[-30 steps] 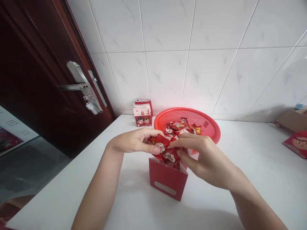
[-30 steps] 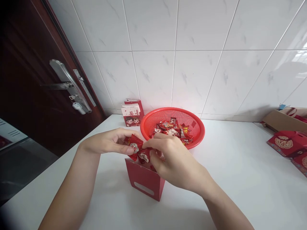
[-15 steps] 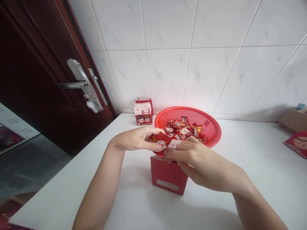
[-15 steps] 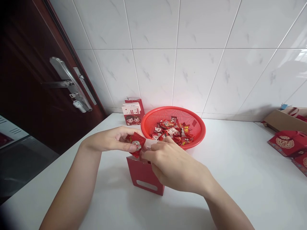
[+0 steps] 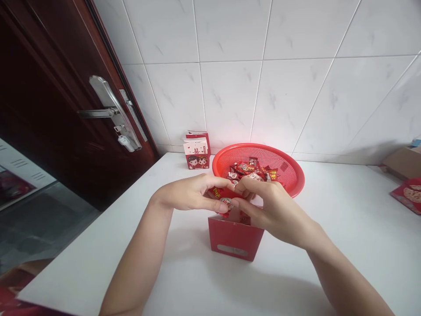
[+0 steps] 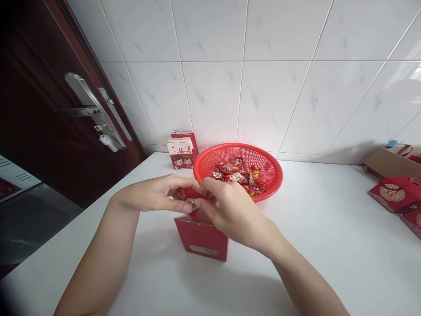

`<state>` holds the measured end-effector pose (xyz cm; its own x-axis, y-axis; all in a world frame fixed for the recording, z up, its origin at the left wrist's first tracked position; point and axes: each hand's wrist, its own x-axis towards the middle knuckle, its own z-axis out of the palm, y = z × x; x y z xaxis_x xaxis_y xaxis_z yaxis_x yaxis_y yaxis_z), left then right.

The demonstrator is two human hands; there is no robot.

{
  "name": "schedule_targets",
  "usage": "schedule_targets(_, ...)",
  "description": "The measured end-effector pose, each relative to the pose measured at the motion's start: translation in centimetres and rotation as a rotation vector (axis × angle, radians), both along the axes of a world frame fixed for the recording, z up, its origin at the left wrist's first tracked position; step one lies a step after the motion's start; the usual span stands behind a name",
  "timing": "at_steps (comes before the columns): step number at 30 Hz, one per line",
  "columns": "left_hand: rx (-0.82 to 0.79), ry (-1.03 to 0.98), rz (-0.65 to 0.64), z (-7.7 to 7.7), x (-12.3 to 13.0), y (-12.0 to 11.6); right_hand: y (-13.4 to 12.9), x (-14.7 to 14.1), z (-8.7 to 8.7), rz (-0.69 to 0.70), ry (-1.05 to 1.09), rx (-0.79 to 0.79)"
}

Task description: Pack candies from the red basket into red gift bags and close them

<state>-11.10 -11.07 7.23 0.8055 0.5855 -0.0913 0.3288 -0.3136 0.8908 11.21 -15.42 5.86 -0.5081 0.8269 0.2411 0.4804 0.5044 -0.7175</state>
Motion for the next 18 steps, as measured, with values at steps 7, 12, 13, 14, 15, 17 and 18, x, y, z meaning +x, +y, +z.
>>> schedule_targets(7,-0.066,-0.001,0.006,-0.1,-0.2,0.1,0.6,1.0,0.3,-0.015,0.066,0.027)
schedule_targets(12,-0.195,-0.048,0.007,-0.7,-0.7,0.9,0.6,1.1,0.4,-0.002,0.016,-0.057)
schedule_targets(13,-0.203,-0.051,0.010,-0.8,-0.8,1.0,0.5,1.0,0.4,0.005,0.005,-0.082)
schedule_targets(14,-0.204,-0.052,0.013,-0.8,-0.8,1.2,0.4,0.8,0.3,0.006,-0.007,-0.100)
schedule_targets(15,-0.203,-0.052,0.018,-0.9,-0.9,1.3,0.3,0.6,0.2,0.006,-0.021,-0.107)
schedule_targets(17,-0.200,-0.047,0.027,-0.9,-1.0,1.6,0.1,0.3,-0.1,0.009,-0.046,-0.097)
schedule_targets(18,-0.200,-0.046,0.034,-0.9,-1.0,1.7,0.0,0.1,-0.2,0.015,-0.054,-0.085)
